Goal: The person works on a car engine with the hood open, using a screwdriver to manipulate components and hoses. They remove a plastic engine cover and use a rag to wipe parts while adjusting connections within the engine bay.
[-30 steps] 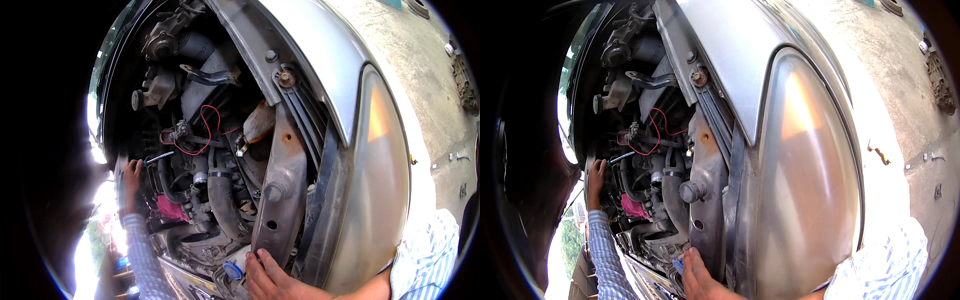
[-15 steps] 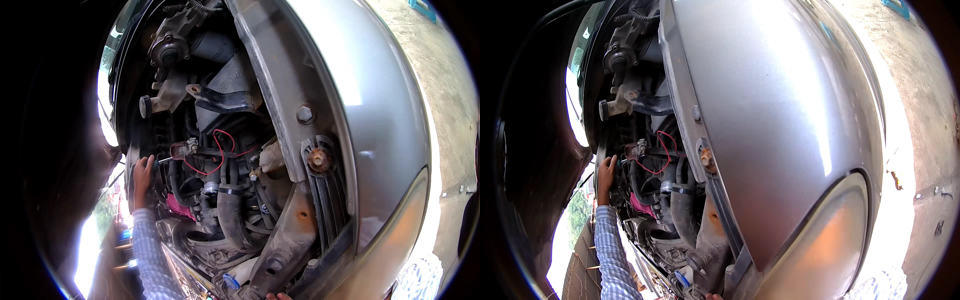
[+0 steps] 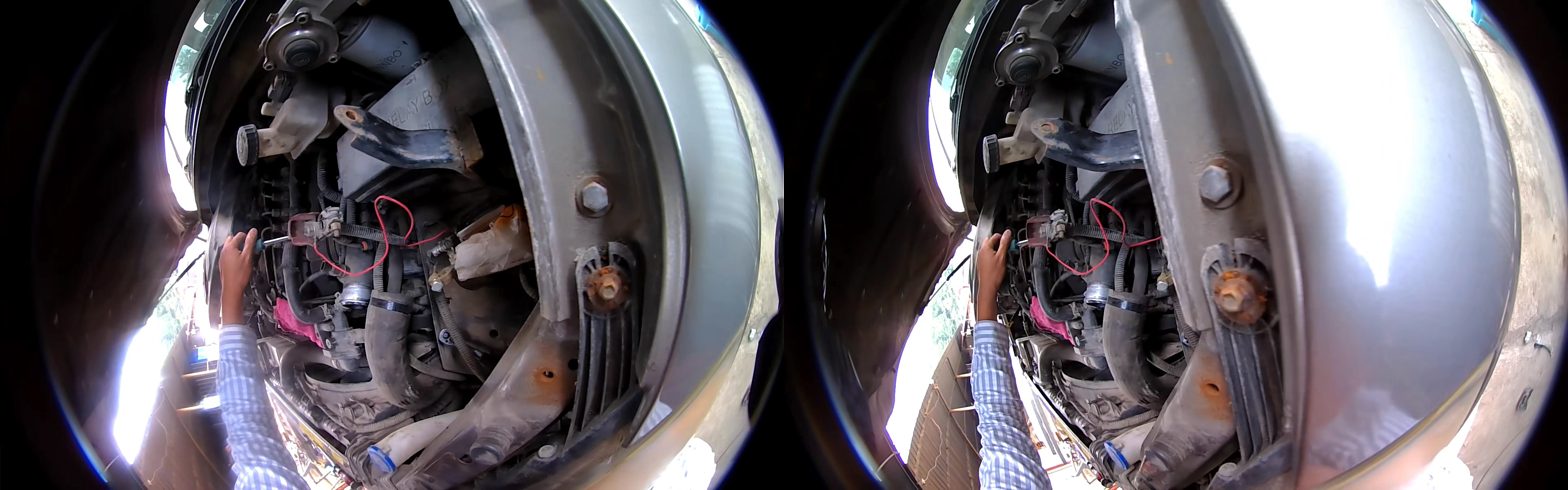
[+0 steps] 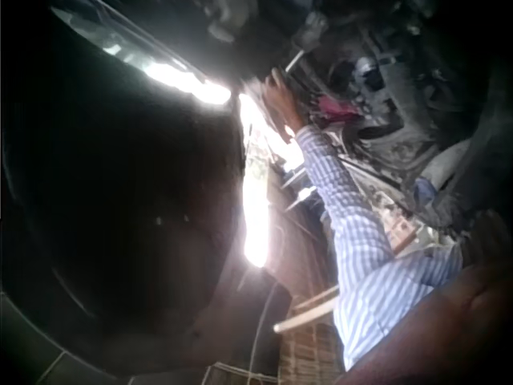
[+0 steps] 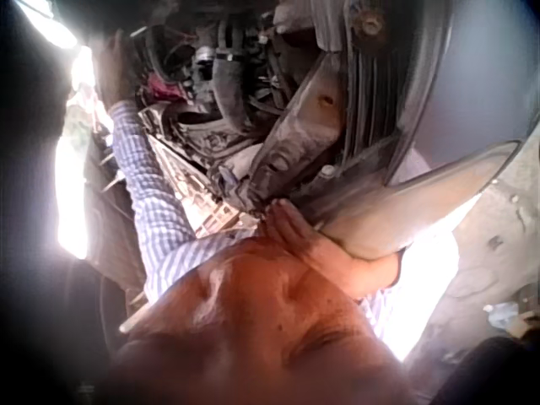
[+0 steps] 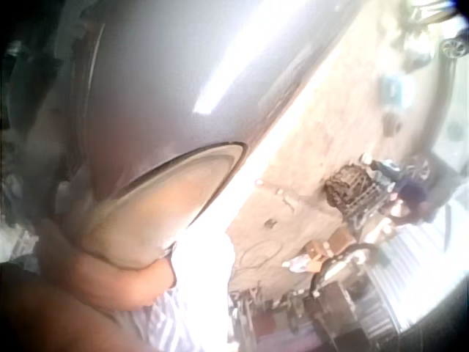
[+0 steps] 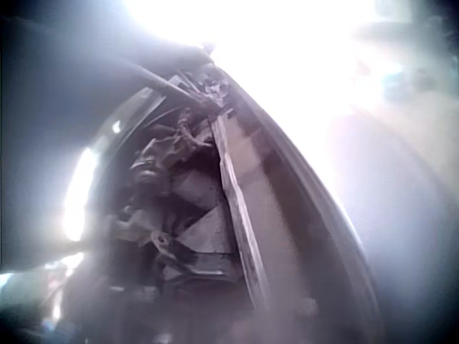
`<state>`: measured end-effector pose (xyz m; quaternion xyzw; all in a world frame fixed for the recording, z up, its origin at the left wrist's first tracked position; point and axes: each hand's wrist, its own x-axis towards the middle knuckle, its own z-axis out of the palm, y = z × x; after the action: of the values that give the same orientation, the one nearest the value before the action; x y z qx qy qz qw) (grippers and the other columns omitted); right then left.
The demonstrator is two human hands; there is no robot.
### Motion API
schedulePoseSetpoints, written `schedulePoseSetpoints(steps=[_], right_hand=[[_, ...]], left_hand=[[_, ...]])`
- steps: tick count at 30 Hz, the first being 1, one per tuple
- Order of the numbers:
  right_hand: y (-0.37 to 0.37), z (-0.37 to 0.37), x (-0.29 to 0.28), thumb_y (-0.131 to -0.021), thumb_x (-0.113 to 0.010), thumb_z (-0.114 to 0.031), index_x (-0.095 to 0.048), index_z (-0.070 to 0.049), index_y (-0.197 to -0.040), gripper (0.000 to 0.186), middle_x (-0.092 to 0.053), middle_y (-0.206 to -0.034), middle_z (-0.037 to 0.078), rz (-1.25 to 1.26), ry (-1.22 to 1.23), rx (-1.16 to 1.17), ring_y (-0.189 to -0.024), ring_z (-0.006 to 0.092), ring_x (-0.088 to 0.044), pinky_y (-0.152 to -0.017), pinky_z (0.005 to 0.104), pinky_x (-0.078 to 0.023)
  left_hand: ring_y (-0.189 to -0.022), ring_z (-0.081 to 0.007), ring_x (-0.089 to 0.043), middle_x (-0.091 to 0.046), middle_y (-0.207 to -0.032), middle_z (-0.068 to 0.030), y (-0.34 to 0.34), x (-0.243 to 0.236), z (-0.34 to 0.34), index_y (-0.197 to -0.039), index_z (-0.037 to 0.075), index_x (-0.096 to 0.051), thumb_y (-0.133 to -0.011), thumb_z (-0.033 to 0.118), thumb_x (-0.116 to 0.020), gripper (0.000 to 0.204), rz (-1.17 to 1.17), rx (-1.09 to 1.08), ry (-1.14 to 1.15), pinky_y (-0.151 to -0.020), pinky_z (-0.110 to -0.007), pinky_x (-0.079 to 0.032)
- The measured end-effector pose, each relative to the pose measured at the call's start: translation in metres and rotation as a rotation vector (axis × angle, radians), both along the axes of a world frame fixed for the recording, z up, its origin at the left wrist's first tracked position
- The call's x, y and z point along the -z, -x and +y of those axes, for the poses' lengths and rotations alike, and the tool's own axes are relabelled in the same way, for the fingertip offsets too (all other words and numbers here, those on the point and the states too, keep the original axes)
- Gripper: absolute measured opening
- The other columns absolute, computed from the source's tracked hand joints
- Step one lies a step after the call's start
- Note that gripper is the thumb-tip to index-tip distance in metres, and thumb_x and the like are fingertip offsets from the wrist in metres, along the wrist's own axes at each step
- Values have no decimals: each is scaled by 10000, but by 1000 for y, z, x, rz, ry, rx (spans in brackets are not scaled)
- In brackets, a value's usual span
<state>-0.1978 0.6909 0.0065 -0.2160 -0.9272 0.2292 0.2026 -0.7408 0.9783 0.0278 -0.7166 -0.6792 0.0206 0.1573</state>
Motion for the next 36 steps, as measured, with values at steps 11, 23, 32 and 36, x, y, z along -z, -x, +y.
schedulePoseSetpoints(steps=[11,23,32,36], right_hand=[[9,1,-5,-932,-481,-270,-625,41,-1267,479,-622,-1317,211,-5,-3,-53,-1294,379,-526,-1158,573,-337],[7,3,-3,-929,-489,-263,-625,39,-1266,473,-624,-1312,210,14,10,-71,-1284,377,-534,-1151,567,-349],[10,7,-4,-927,-496,-258,-625,38,-1266,468,-626,-1307,210,36,26,-104,-1277,375,-540,-1146,562,-357],[15,8,-2,-926,-499,-255,-624,38,-1265,466,-627,-1306,210,36,36,-122,-1274,375,-543,-1144,560,-361]], left_hand=[[-885,-414,-618,-603,-932,-208,-15,0,-6,-962,9,-694,-981,470,-610,468,4,-74,-18,-765,-460,-473],[-899,-419,-623,-603,-940,-210,-14,1,-5,-987,16,-701,-967,514,-610,507,-1,-104,-36,-775,-467,-475],[-926,-446,-623,-613,-973,-237,-5,3,-2,-992,14,-700,-963,527,-608,523,5,-81,-44,-787,-480,-480],[-967,-453,-623,-628,-1011,-253,-1,3,-1,-1019,12,-703,-963,551,-600,551,10,-61,-52,-819,-479,-480]])
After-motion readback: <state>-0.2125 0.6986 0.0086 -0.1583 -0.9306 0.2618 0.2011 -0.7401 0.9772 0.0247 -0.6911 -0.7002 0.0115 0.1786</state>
